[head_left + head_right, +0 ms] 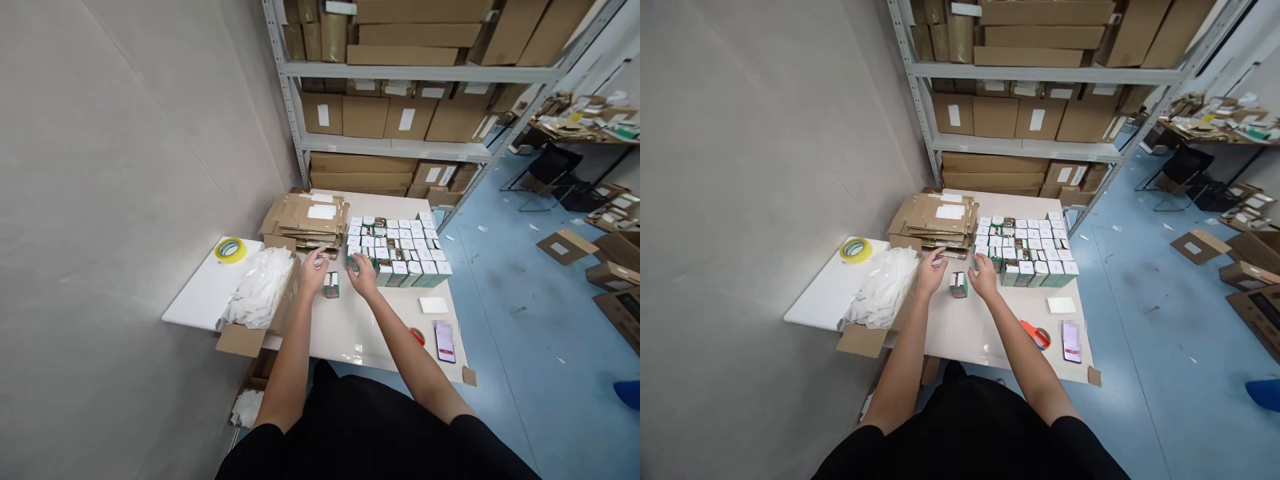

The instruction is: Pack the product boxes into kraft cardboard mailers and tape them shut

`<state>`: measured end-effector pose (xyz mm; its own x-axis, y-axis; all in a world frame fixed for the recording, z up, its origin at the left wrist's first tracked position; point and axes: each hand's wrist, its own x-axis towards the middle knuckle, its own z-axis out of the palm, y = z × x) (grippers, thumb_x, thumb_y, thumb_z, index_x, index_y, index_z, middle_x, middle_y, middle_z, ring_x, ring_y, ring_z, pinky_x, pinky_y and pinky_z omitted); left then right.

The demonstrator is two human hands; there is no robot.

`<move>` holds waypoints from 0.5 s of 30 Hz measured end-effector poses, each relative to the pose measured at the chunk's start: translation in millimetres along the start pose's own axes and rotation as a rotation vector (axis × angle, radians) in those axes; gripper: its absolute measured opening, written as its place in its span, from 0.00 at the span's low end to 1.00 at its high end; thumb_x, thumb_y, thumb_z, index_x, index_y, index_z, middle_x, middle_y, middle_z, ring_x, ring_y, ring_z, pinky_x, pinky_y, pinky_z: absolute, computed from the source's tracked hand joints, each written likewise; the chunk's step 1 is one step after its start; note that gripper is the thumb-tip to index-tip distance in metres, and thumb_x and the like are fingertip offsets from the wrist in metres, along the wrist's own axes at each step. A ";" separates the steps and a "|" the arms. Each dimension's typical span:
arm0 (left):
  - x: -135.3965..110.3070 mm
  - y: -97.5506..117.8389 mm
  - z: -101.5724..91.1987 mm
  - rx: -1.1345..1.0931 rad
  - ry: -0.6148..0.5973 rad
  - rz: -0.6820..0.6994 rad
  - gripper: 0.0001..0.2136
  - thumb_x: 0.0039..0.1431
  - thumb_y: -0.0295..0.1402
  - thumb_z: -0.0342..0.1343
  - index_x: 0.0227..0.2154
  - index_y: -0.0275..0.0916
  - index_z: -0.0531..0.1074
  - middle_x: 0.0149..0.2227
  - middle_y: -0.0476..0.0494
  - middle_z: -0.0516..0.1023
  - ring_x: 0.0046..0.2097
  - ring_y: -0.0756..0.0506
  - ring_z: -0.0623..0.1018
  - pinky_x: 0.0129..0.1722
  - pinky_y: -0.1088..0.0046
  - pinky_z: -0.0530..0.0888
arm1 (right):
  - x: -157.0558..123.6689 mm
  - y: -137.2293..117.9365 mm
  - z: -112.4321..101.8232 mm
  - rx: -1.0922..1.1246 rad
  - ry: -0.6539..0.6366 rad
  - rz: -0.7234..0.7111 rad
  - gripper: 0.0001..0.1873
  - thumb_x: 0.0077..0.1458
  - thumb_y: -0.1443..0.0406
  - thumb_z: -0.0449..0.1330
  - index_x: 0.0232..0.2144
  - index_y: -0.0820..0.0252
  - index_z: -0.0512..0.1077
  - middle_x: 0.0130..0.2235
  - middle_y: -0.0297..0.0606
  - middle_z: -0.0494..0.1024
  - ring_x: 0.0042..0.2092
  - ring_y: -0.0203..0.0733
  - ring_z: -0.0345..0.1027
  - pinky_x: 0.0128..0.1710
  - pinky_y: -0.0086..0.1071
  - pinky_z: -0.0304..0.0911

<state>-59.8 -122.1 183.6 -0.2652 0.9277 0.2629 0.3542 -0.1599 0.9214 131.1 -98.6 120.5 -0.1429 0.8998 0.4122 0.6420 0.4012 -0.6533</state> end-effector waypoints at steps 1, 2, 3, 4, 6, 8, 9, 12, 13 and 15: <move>11.8 -5.8 -8.1 -0.009 -0.004 -0.005 0.17 0.62 0.34 0.59 0.54 0.43 0.77 0.54 0.38 0.77 0.51 0.42 0.79 0.48 0.65 0.81 | 13.7 -7.4 8.6 -0.003 -0.019 0.005 0.26 0.62 0.63 0.54 0.62 0.57 0.69 0.63 0.48 0.70 0.65 0.54 0.60 0.67 0.50 0.57; 24.0 -11.8 -16.0 -0.017 -0.009 -0.011 0.17 0.62 0.34 0.60 0.54 0.43 0.77 0.54 0.38 0.77 0.52 0.42 0.79 0.48 0.64 0.81 | 27.2 -13.8 17.7 -0.003 -0.033 0.005 0.27 0.63 0.63 0.54 0.63 0.57 0.68 0.64 0.48 0.70 0.66 0.54 0.59 0.68 0.51 0.56; 36.5 -18.1 -23.7 -0.026 -0.012 -0.016 0.18 0.62 0.34 0.60 0.54 0.43 0.77 0.54 0.38 0.78 0.52 0.42 0.79 0.48 0.64 0.80 | 40.5 -19.3 27.2 -0.002 -0.045 0.001 0.28 0.63 0.63 0.54 0.64 0.57 0.67 0.64 0.48 0.69 0.67 0.54 0.58 0.69 0.51 0.55; 49.5 -24.6 -31.3 -0.035 -0.014 -0.019 0.18 0.62 0.34 0.60 0.54 0.43 0.77 0.54 0.38 0.78 0.52 0.41 0.78 0.49 0.64 0.80 | 53.6 -24.1 37.1 0.001 -0.055 -0.005 0.28 0.63 0.63 0.54 0.65 0.57 0.66 0.65 0.48 0.68 0.67 0.54 0.57 0.69 0.52 0.54; 76.8 -38.1 -45.5 -0.049 -0.018 -0.027 0.19 0.61 0.34 0.60 0.55 0.42 0.76 0.55 0.37 0.77 0.53 0.41 0.78 0.49 0.63 0.80 | 79.6 -31.5 57.9 0.002 -0.063 -0.015 0.29 0.63 0.63 0.54 0.65 0.58 0.65 0.65 0.49 0.67 0.67 0.54 0.57 0.69 0.52 0.53; 105.8 -52.6 -58.4 -0.052 -0.039 -0.043 0.19 0.61 0.33 0.60 0.55 0.41 0.76 0.57 0.36 0.76 0.54 0.40 0.78 0.49 0.63 0.79 | 105.2 -36.7 79.4 -0.007 -0.064 -0.016 0.29 0.63 0.63 0.54 0.65 0.58 0.66 0.65 0.49 0.68 0.68 0.54 0.57 0.70 0.52 0.53; 121.0 -60.4 -64.4 -0.045 -0.056 -0.054 0.20 0.60 0.33 0.60 0.56 0.41 0.76 0.57 0.35 0.76 0.54 0.40 0.78 0.50 0.62 0.79 | 117.8 -38.5 90.3 -0.015 -0.064 -0.012 0.29 0.63 0.63 0.54 0.65 0.59 0.66 0.65 0.48 0.68 0.68 0.54 0.57 0.70 0.52 0.52; 168.8 -86.8 -80.0 0.017 -0.113 -0.096 0.21 0.59 0.33 0.61 0.56 0.40 0.76 0.57 0.34 0.77 0.54 0.39 0.79 0.53 0.60 0.77 | 154.3 -39.8 122.5 -0.038 -0.087 0.015 0.30 0.62 0.63 0.55 0.65 0.60 0.66 0.66 0.48 0.68 0.68 0.54 0.56 0.70 0.51 0.52; 185.2 -96.8 -84.3 0.038 -0.130 -0.114 0.22 0.59 0.32 0.61 0.57 0.40 0.75 0.57 0.34 0.78 0.54 0.38 0.79 0.55 0.60 0.76 | 165.8 -38.6 132.9 -0.045 -0.104 0.030 0.30 0.62 0.63 0.55 0.66 0.60 0.66 0.66 0.47 0.67 0.69 0.55 0.56 0.70 0.51 0.52; 218.1 -118.3 -91.4 0.068 -0.159 -0.162 0.23 0.57 0.31 0.62 0.57 0.39 0.75 0.57 0.33 0.78 0.55 0.38 0.79 0.57 0.60 0.74 | 187.4 -33.6 152.9 -0.062 -0.146 0.068 0.32 0.62 0.63 0.55 0.68 0.60 0.64 0.68 0.47 0.65 0.69 0.54 0.56 0.70 0.50 0.53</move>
<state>-241.5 68.3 158.1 -0.1811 0.9816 0.0604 0.3796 0.0131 0.9250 -32.4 82.8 122.6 -0.2024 0.9418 0.2685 0.6989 0.3310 -0.6340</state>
